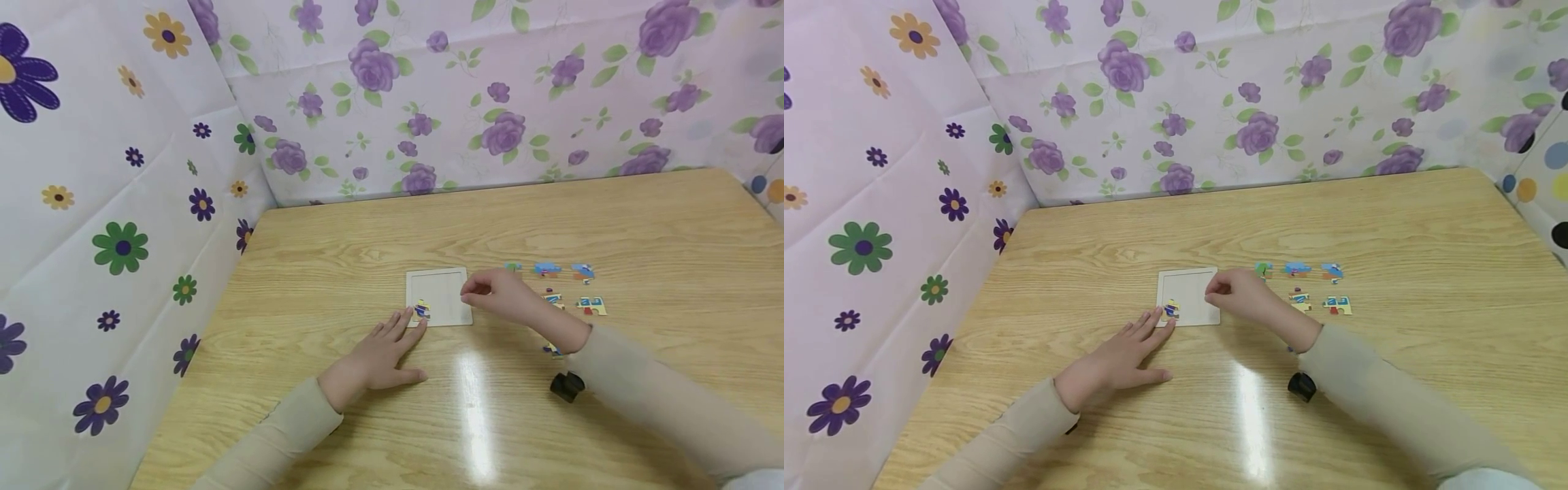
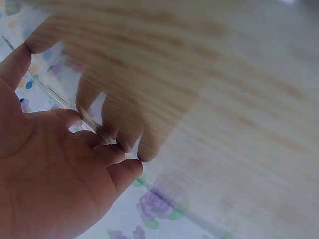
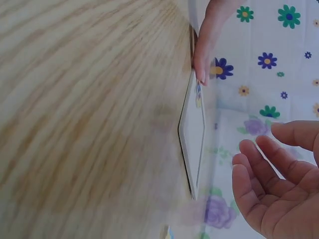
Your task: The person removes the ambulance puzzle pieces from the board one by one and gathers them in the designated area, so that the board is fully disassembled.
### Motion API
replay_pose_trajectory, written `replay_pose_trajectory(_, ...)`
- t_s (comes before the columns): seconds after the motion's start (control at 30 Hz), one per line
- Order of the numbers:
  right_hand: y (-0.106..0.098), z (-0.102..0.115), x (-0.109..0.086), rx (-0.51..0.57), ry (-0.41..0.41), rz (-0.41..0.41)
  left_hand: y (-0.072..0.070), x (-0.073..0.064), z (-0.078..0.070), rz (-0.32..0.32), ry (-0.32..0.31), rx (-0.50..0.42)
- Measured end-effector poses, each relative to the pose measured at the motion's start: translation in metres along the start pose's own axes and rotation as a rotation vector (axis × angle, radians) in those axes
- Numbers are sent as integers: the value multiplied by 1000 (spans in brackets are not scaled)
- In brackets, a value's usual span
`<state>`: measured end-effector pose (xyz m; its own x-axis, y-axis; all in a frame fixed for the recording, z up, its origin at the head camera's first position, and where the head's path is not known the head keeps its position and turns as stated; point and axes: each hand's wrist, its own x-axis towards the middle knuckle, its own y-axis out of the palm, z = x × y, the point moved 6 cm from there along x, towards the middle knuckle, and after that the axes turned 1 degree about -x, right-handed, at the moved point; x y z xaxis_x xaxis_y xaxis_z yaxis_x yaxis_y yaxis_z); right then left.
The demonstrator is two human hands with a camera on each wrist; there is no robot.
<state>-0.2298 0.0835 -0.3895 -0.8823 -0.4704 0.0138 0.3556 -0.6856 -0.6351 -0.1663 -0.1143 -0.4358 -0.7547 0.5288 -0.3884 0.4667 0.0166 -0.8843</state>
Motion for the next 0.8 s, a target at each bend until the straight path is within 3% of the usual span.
replay_pose_trajectory(0.43, 40, 22, 28, -64, -10, 89, -2, -2, -2, -15, 1, 21)
replay_pose_trajectory(0.8, 64, 21, 39, -11, 44, 153, -1, -2, -2, -25, 16, 25)
